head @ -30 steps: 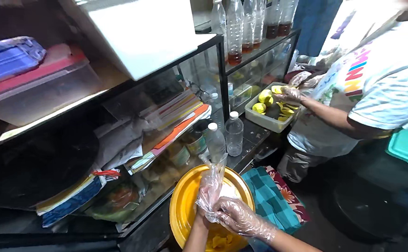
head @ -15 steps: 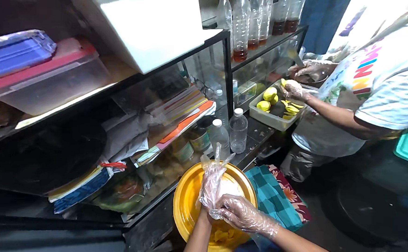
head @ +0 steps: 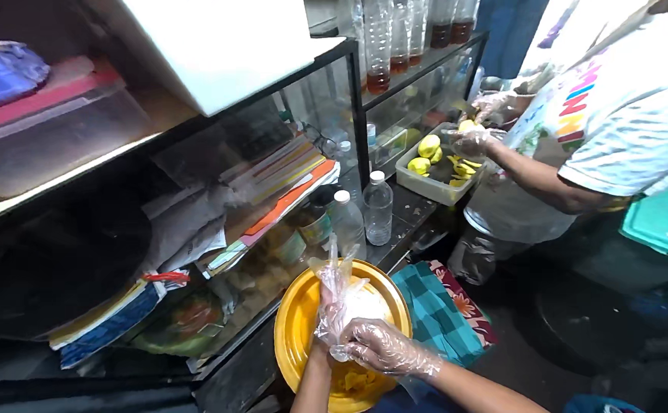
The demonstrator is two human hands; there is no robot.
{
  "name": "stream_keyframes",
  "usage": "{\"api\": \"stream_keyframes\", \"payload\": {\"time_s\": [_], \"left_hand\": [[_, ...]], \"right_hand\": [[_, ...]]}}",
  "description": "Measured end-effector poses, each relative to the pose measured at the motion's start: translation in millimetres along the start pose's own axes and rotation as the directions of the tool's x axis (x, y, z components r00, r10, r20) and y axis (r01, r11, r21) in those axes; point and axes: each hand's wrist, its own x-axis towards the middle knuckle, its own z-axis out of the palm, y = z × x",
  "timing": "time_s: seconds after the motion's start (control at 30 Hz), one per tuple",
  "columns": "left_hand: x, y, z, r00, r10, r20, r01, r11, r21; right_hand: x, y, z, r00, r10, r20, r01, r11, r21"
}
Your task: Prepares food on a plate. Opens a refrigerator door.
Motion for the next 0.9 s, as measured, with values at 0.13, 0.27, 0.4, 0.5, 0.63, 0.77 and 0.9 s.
{"api": "stream_keyframes", "payload": {"time_s": [0.13, 0.27, 0.4, 0.5, 0.63, 0.77, 0.9], "left_hand": [[7.0, -32.3, -21.3, 0.996, 0.049, -0.078, -0.053, 0.998, -0.045], [7.5, -23.0, -12.5, 0.989, -0.051, -0.142, 0.033, 0.991, -0.127], [5.1, -28.4, -9.6, 0.992, -0.06, -0.109, 0.03, 0.965, -0.262], [5.2, -34.0, -9.2, 0.996, 0.018, -0.091, -0.038, 0.974, -0.225], [1.4, -34.0, -9.7, 0.993, 0.052, -0.108, -0.065, 0.99, -0.127], [-0.9, -35.7, -13.3, 0.995, 0.064, -0.075, -0.072, 0.99, -0.121], [-0.8, -39.0, -19.2, 0.993, 0.116, -0.009, -0.117, 0.988, -0.099]], "right_hand": [[0.7, -0.5, 0.0, 1.0, 0.02, 0.024, -0.021, 0.999, 0.034], [0.6, -3.3, -4.9, 1.0, 0.016, -0.006, -0.015, 0.999, 0.039], [-1.0, -3.1, -1.4, 1.0, -0.011, -0.009, 0.011, 0.999, 0.03], [-2.9, -3.0, 1.5, 0.999, 0.026, -0.028, -0.024, 0.998, 0.061], [-6.7, -2.9, 2.6, 0.993, 0.115, -0.038, -0.108, 0.982, 0.155], [-9.1, -2.3, 2.8, 0.988, 0.152, 0.014, -0.152, 0.973, 0.172], [-8.4, -2.1, 0.2, 0.991, 0.134, -0.002, -0.132, 0.976, 0.172]]}}
